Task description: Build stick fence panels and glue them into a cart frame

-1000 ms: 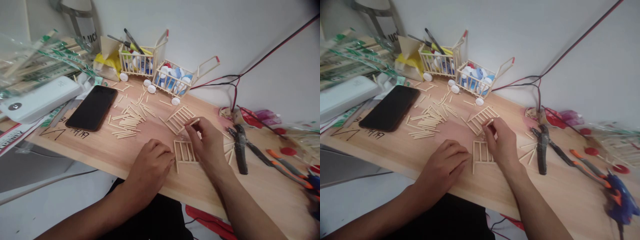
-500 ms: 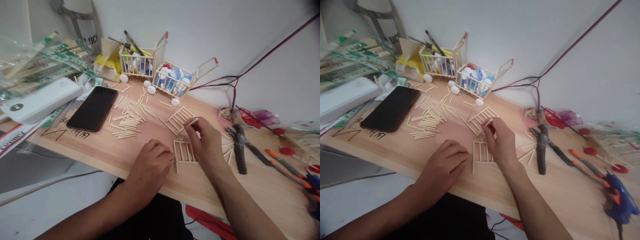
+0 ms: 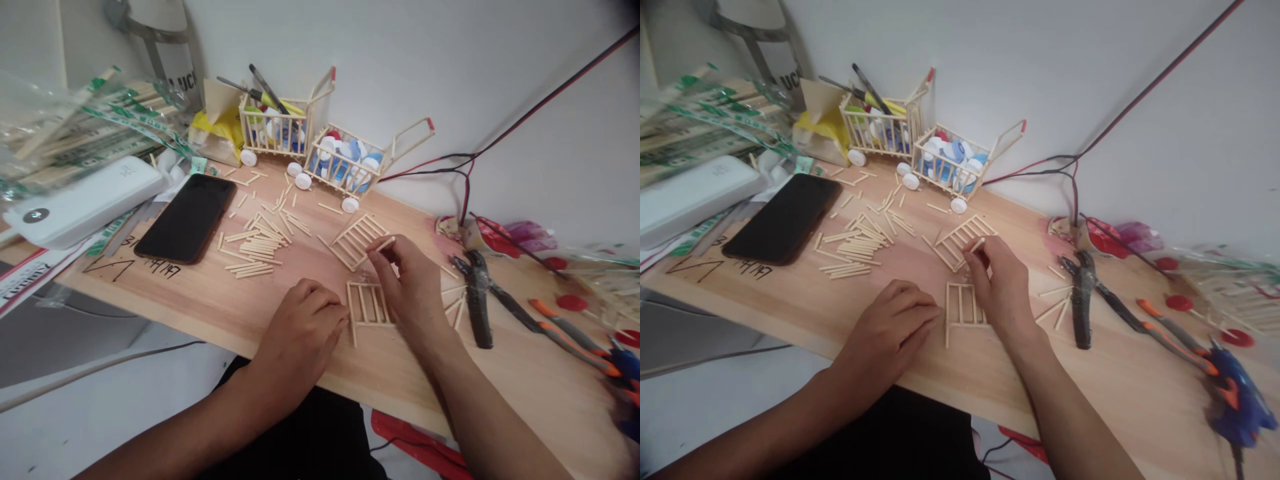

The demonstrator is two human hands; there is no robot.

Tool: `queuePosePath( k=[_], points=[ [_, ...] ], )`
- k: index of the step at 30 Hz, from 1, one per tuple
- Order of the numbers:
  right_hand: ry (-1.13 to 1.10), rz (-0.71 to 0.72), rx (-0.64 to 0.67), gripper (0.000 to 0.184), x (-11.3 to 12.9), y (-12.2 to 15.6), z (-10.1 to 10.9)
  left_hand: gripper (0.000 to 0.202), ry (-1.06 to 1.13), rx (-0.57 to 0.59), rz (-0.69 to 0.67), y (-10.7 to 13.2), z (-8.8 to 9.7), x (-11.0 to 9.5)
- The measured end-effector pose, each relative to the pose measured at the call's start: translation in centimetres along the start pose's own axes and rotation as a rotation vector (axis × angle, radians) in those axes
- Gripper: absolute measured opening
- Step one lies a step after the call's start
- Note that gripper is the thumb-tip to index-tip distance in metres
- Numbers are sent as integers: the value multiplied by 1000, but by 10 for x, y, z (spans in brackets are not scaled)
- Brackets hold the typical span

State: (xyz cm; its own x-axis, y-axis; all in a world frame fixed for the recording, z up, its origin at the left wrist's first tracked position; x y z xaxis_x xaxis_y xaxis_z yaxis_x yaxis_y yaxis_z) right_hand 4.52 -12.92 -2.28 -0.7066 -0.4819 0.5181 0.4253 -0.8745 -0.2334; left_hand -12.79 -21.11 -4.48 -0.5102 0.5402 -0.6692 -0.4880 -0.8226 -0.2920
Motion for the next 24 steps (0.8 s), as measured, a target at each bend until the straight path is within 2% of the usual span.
queuePosePath(
  k=[24],
  points=[
    [-2, 32, -1, 10, 0, -2, -2, 18, -5, -7, 58, 0, 0, -1]
  ],
)
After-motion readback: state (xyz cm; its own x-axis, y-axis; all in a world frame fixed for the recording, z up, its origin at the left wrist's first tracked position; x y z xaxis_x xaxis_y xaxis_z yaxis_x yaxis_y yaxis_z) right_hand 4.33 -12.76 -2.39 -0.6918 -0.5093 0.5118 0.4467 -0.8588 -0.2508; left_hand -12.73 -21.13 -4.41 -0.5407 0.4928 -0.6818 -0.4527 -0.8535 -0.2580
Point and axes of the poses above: each hand's wrist, its own y-axis away from the middle knuckle, its own z-axis out of the back of the hand, x = y × z, the point moved 1 cm from there along -y, towards the middle knuckle, and after that the axes turned 13 degrees about x, right-handed, at the moved point
